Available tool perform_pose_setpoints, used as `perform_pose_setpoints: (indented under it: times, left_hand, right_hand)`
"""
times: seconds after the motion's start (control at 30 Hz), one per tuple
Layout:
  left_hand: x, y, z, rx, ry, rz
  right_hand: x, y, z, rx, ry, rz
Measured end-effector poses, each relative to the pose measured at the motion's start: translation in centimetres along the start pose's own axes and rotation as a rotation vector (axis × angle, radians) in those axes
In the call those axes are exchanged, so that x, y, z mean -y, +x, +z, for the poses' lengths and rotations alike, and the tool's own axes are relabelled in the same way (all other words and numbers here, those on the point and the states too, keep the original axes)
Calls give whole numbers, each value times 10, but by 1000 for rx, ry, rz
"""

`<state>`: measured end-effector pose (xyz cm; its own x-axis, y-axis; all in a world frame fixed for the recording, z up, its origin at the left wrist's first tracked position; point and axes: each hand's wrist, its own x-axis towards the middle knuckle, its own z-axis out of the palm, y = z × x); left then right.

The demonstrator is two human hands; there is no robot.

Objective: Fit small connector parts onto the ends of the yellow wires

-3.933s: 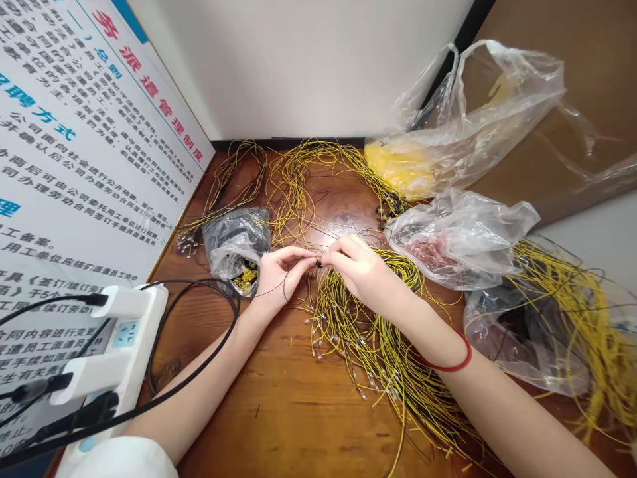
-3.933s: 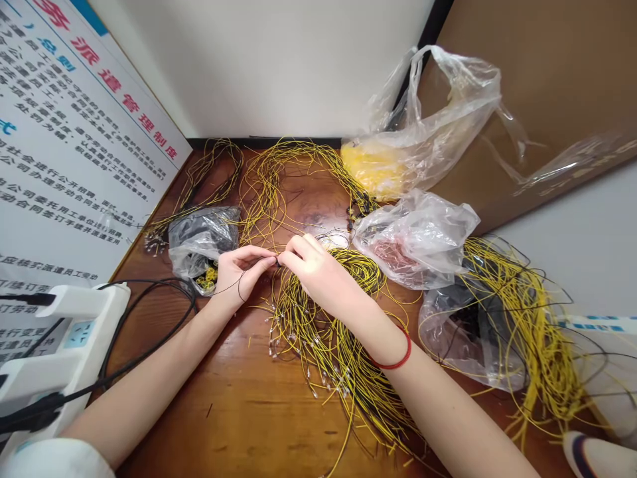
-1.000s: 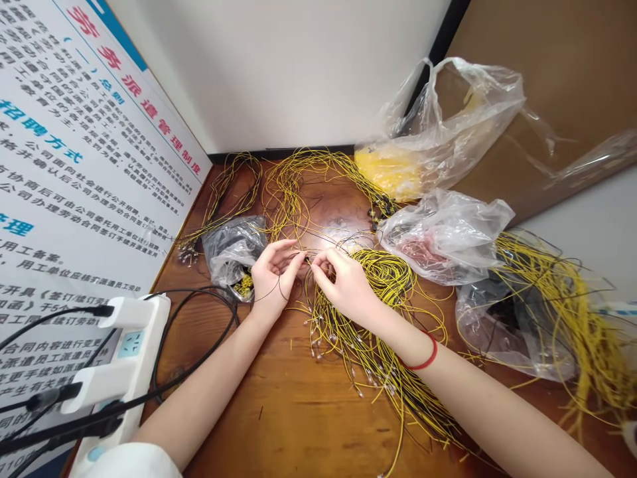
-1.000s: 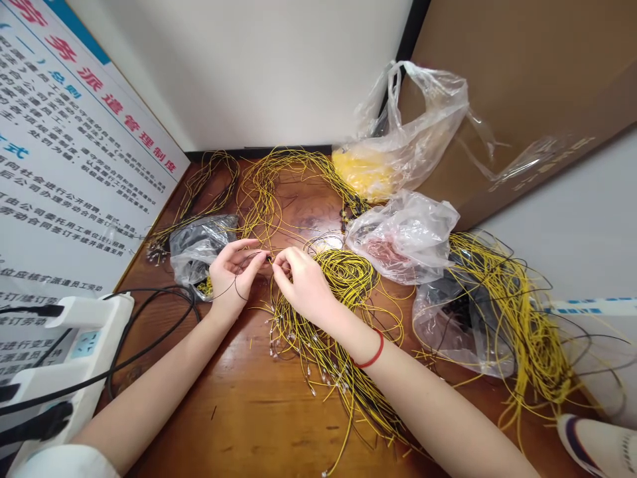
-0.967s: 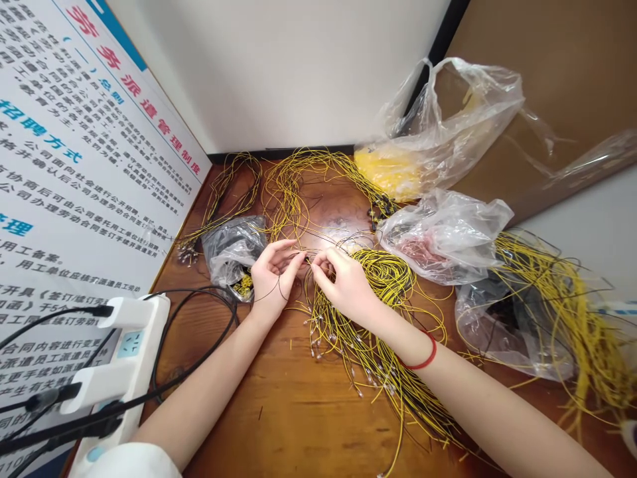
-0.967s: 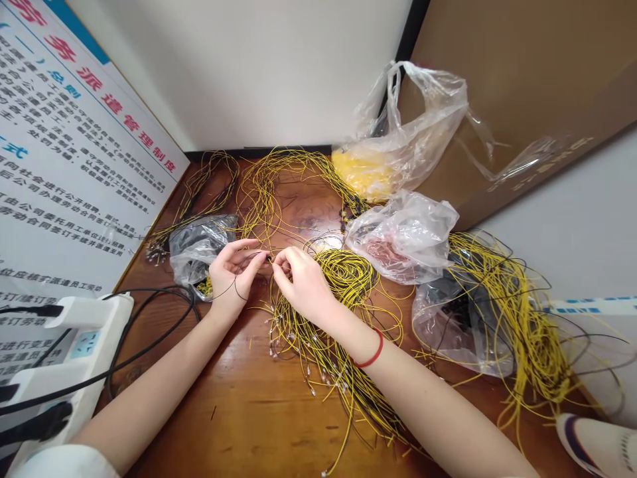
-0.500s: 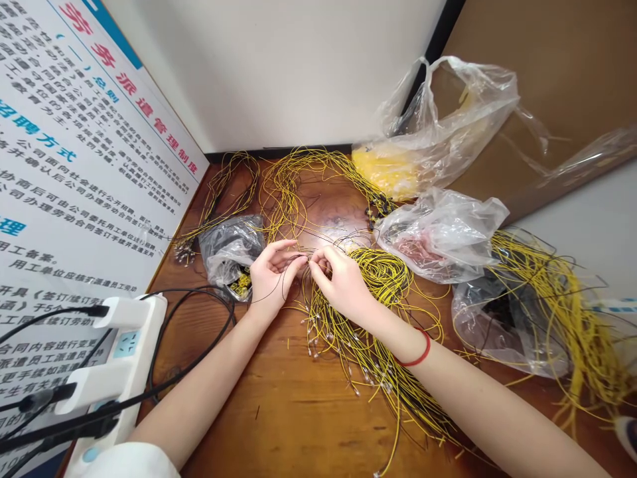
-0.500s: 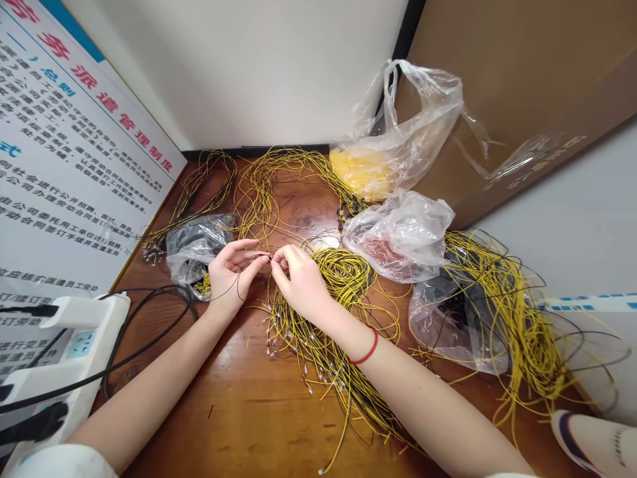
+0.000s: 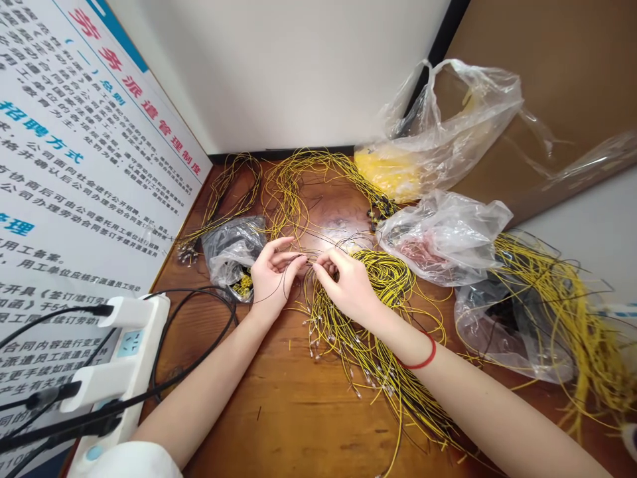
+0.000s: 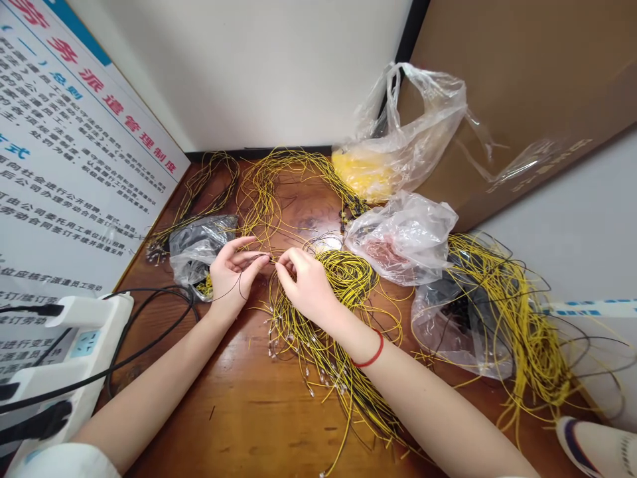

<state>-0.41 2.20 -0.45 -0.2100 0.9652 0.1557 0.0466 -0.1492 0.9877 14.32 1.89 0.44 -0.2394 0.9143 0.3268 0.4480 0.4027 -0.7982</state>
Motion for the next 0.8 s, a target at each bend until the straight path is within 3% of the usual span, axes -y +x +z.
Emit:
perform_pose_setpoints:
  times: [0.37, 0.6, 0.8]
  left_hand:
    - [1, 1, -2, 126, -13, -31]
    - [4, -3, 1, 134, 20, 45]
    - [3, -2, -1, 165, 71, 85]
  right_hand:
    - [-3, 1, 3, 35, 4, -6]
    - [0, 11, -15, 56, 131, -115]
    - [-1, 18, -23, 120, 45, -153]
